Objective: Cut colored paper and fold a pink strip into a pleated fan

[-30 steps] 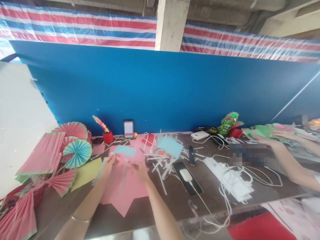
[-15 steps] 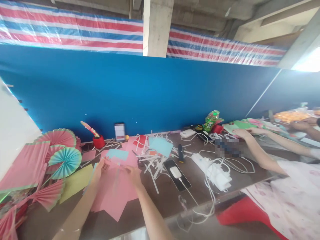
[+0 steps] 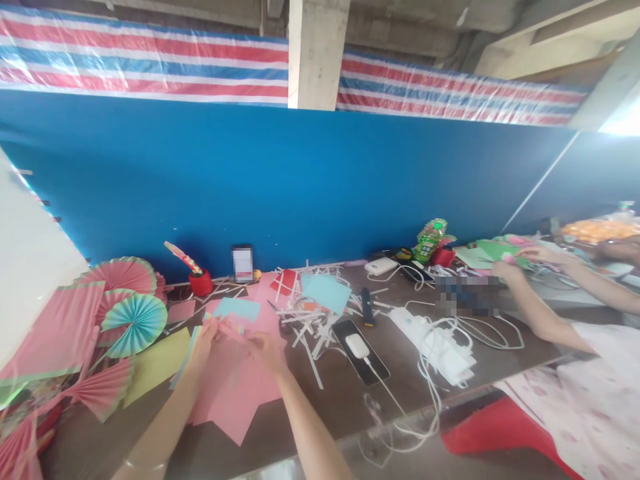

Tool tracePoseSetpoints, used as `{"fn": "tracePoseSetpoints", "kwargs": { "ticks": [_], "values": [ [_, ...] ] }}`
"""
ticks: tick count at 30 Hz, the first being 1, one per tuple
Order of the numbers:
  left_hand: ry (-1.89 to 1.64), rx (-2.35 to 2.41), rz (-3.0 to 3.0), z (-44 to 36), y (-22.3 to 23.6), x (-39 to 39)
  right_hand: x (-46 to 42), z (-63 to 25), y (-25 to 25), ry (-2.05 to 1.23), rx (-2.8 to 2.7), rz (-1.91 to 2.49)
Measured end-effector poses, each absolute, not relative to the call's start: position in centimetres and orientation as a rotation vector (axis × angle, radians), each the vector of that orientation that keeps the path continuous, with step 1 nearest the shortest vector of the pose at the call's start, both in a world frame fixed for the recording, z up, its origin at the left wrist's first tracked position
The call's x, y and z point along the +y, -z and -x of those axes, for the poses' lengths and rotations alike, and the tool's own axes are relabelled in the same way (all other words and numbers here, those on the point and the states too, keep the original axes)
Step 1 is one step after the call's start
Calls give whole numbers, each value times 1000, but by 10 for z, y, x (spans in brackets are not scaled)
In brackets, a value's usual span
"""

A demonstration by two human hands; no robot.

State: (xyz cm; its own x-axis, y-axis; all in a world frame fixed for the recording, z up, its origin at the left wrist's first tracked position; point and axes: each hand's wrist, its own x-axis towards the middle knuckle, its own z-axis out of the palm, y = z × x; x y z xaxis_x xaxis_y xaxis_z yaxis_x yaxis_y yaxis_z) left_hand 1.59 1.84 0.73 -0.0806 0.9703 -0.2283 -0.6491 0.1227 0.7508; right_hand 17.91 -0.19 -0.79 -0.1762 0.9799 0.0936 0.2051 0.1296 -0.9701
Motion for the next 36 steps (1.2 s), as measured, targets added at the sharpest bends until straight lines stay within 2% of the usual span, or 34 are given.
{"fn": "tracePoseSetpoints", "kwargs": {
  "ticks": [4,16,31,36],
  "values": [
    [-1521,876,-401,-12,-4,25,-1,-180,8,-1171,-1566,1204],
    [-1365,860,-449,-17,1,21,1,-184,10,-1130,-1554,1248],
    [-1535,830,-248,-2,7,34,-1,-188,0,-1196,-1586,1242],
    [-1492,798,-375,-7,10,32,0,-192,0,-1158,-1536,1245]
  ]
}}
